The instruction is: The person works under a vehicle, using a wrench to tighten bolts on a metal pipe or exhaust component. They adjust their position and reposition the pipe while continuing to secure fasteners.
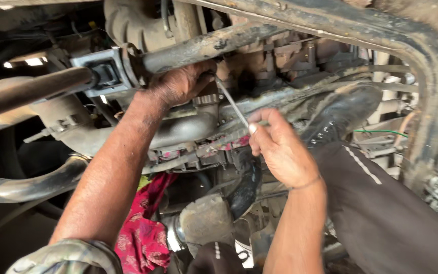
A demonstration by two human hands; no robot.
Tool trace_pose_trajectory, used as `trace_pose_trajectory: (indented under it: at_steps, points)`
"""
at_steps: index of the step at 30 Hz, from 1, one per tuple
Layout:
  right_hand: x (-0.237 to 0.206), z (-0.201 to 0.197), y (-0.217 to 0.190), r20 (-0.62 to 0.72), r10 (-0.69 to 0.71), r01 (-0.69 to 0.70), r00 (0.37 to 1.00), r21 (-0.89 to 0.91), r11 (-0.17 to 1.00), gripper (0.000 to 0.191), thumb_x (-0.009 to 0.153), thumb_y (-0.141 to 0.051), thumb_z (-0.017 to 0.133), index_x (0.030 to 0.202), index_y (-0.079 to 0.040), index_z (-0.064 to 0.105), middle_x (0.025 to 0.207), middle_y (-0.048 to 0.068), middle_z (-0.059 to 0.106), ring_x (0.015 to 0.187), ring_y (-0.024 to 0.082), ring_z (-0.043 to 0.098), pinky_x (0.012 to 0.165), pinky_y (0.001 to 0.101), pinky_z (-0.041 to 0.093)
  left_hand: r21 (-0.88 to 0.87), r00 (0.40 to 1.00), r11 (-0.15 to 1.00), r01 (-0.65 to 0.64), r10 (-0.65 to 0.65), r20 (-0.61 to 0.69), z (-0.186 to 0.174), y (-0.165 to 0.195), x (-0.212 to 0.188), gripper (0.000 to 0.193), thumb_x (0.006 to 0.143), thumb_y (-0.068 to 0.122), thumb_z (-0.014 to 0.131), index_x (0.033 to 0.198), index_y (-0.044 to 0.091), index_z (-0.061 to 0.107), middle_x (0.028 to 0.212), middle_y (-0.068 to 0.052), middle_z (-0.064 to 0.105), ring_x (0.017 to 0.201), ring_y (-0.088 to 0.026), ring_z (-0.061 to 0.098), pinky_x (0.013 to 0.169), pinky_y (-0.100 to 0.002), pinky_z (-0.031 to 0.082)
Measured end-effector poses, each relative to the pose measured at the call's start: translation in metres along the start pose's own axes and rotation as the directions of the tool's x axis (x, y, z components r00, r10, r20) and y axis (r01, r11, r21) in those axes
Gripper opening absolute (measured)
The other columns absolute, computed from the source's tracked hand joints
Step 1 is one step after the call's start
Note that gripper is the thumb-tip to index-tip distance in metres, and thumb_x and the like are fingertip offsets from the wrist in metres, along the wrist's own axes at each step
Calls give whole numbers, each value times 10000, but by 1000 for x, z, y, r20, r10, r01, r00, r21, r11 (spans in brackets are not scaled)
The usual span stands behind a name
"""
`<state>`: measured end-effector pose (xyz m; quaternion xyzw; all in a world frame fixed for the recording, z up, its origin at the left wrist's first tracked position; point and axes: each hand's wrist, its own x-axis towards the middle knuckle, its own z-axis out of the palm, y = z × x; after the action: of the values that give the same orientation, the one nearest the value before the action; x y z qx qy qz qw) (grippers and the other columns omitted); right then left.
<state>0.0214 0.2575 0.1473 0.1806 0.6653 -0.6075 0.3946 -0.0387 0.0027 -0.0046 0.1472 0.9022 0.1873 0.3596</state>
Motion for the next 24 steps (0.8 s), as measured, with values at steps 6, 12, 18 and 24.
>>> trace_pose_trajectory:
  at_steps: [6, 12, 18, 24]
  points:
    - [49, 26, -90, -316, -417, 395, 852, -132, 909, 293, 1077, -280, 546, 1156, -58, 719, 698, 1, 526, 610, 100, 483, 549, 289, 417, 16, 976, 986, -167, 167, -142, 18, -12, 8, 402, 1088, 385, 452, 1449, 236, 548, 1553, -45, 499, 1408, -273, 436, 1170, -435, 337]
    - [43, 23, -80, -379, -433, 268, 818, -416, 869, 297, 1051, -308, 573, 1030, -41, 702, 703, 40, 671, 636, 127, 623, 602, 325, 507, 179, 995, 983, -38, 55, -88, 28, -19, 22, 425, 1125, 452, 400, 1533, 337, 437, 1634, -34, 422, 1494, -253, 412, 1252, -403, 351]
    - [5, -4, -32, -283, -378, 141, 881, -606, 783, 301, 1087, -288, 564, 983, -20, 653, 761, 40, 660, 703, 150, 618, 698, 340, 500, 809, 973, 587, -6, 190, -131, 43, -24, 34, 506, 1115, 509, 323, 1502, 195, 408, 1478, -71, 518, 1309, -281, 536, 1103, -437, 453]
    - [26, -29, 59, -67, 290, -298, 955, -213, 931, 271, 1047, -270, 512, 1046, -22, 621, 845, 53, 666, 730, 159, 631, 721, 317, 551, 970, 908, 242, 41, 395, -137, 17, -7, 15, 566, 1079, 594, 310, 1456, 212, 491, 1040, -81, 692, 792, -195, 704, 681, -378, 601]
